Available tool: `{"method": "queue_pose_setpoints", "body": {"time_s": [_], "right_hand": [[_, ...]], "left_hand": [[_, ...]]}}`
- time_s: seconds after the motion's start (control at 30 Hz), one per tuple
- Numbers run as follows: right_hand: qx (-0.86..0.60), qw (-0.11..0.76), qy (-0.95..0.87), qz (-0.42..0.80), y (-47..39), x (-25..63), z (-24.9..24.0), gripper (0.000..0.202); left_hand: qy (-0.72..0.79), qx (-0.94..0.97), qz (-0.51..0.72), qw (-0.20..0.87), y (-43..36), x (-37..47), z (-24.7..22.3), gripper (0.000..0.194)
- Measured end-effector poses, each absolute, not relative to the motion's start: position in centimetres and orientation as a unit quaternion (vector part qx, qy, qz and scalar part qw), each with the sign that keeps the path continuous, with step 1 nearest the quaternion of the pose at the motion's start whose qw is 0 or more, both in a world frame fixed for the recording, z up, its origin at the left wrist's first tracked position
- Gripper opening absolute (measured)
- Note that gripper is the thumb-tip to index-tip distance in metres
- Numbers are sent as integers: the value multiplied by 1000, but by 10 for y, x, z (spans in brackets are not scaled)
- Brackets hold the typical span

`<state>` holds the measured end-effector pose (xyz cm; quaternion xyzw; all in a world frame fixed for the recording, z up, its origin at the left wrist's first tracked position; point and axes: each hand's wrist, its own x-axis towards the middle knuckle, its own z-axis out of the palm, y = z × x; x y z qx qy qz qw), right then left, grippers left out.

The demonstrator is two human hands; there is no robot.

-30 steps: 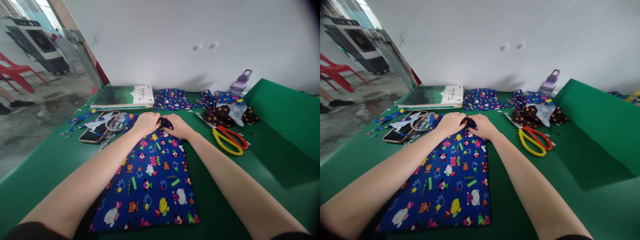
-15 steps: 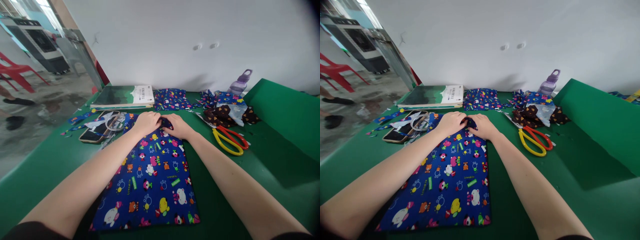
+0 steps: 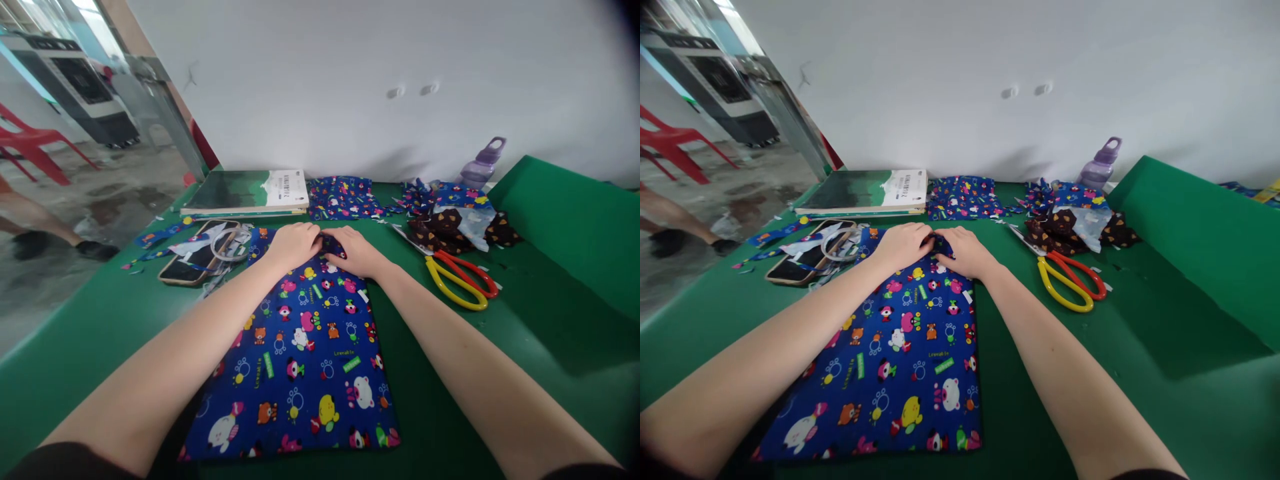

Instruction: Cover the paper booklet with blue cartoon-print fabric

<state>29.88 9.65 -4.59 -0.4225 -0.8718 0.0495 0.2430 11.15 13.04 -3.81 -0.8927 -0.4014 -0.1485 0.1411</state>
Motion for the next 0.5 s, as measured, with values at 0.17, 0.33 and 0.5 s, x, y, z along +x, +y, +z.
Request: {"method": "queue_pose_setpoints", "body": {"time_s": [0.17, 0.33, 0.5], "right_hand": [[-422, 254, -869, 38, 95, 299, -46, 49], [-431, 247, -868, 6, 93, 298, -47, 49], [-441, 247, -862, -24, 94, 297, -48, 46]], "left_hand": [[-430, -882, -143, 131, 131, 110, -39, 26], [-468, -864, -140, 120, 132, 109, -43, 28], [-492, -850, -146, 118, 133, 108, -44, 29]]}}
